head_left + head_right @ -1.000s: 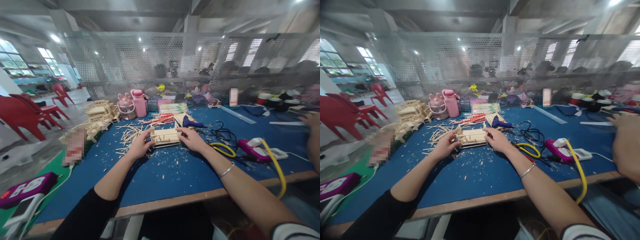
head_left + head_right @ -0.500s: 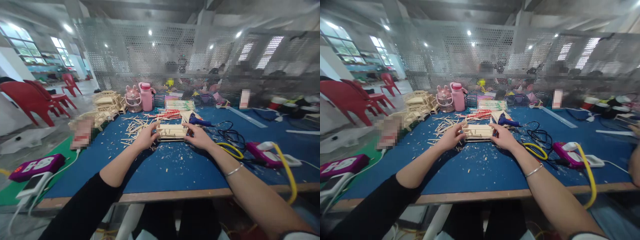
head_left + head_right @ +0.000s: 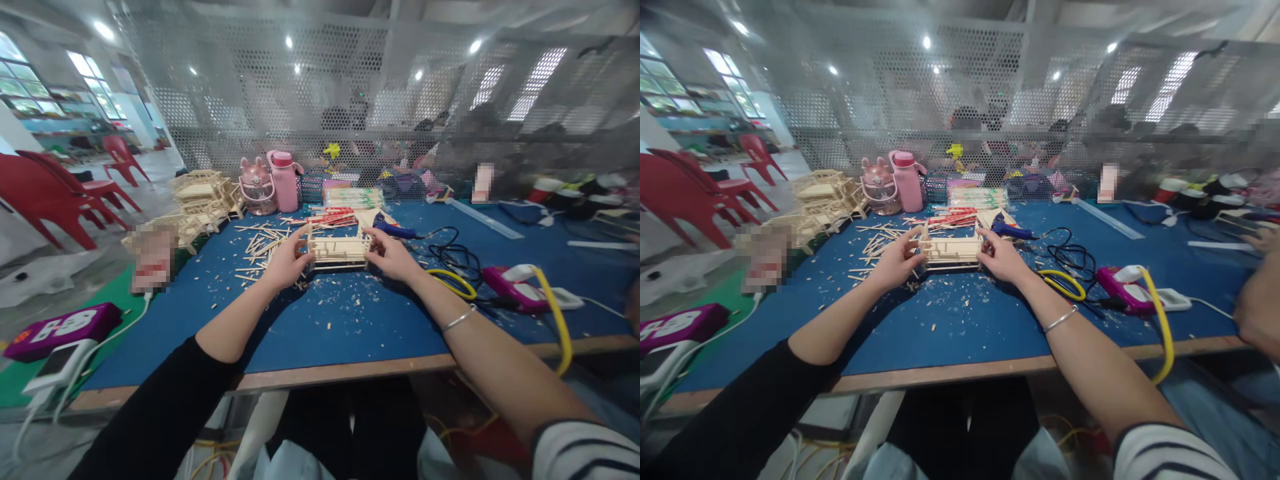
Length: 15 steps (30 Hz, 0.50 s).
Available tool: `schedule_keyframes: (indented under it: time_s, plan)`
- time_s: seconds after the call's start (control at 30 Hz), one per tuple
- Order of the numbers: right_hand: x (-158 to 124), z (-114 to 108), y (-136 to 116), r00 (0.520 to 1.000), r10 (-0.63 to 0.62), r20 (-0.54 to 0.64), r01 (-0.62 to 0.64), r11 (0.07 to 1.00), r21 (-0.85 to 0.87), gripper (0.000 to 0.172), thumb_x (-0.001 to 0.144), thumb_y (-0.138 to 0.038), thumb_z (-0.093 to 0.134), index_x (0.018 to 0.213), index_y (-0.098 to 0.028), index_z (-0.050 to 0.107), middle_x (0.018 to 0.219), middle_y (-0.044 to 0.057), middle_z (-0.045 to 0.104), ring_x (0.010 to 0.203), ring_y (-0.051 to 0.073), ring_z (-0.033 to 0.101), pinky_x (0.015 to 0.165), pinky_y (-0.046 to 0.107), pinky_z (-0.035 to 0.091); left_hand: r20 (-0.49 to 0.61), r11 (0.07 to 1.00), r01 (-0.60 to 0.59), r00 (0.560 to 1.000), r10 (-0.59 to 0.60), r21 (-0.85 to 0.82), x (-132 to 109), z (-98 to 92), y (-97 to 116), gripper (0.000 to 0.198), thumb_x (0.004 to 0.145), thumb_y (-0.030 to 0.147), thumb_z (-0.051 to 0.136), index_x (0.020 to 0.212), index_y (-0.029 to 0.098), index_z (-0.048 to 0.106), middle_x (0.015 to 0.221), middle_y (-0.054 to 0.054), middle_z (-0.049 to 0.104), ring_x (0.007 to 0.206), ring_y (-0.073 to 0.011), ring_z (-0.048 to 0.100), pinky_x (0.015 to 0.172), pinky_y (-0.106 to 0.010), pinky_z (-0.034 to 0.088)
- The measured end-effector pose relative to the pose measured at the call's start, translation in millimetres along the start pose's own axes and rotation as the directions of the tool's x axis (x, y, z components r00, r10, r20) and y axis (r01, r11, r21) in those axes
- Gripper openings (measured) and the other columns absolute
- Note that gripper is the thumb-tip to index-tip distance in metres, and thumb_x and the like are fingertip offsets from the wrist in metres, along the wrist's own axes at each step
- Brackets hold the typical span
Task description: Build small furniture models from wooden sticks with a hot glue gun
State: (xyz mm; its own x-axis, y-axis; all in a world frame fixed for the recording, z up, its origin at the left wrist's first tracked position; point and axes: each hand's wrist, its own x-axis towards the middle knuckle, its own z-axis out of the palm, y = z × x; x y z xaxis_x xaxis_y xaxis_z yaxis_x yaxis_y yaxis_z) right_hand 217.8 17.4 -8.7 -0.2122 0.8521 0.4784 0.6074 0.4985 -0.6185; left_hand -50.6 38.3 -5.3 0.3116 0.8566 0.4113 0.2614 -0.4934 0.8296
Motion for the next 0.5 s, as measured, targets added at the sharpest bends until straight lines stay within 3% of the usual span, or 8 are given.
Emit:
schedule_keyframes:
  time_s: [0.13, 0.27, 0.5]
  plan:
    - [-0.3, -0.4, 5.8, 0.992, 0.017, -0.123, 0.007, 0.982, 0.191, 0.044, 0.078, -0.029, 0.055, 0.120, -0.016, 0.050, 0.076, -0.001, 0.049, 0.059, 0.010, 0.047, 0.056, 0.024, 0.041, 0.003, 0.996, 0.050, 0.999, -0.050, -0.072, 0.7, 1.6, 10.9, 0.063, 0.077, 0.021, 0.058, 0.136, 0.022, 0.036, 0.115, -0.011, 0.062, 0.079, -0.0137, 0.063, 0.066, -0.026, 0.054]
    - [-2.7, 0.7, 7.6, 0.987, 0.039, -0.158, 0.000, 0.970, 0.241, 0.039, 0.080, -0.032, 0.054, 0.116, -0.018, 0.051, 0.071, -0.003, 0.048, 0.055, 0.009, 0.044, 0.051, 0.023, 0.038, 0.026, 0.994, 0.106, 0.994, -0.105, -0.040, -1.4, 3.0, 20.0, 0.057, 0.078, 0.027, 0.057, 0.133, 0.023, 0.042, 0.111, -0.010, 0.063, 0.069, -0.0139, 0.063, 0.046, -0.020, 0.047]
    - [-10.6, 1.8, -0.8, 0.975, 0.021, -0.221, 0.025, 0.980, 0.199, 0.039, 0.081, -0.033, 0.053, 0.117, -0.019, 0.052, 0.073, -0.001, 0.052, 0.053, 0.009, 0.046, 0.050, 0.023, 0.040, 0.006, 0.998, 0.055, 0.998, -0.055, -0.035, -1.4, 4.6, 22.0, 0.052, 0.077, 0.030, 0.058, 0.128, 0.024, 0.049, 0.106, -0.007, 0.065, 0.070, -0.0124, 0.062, 0.050, -0.019, 0.048]
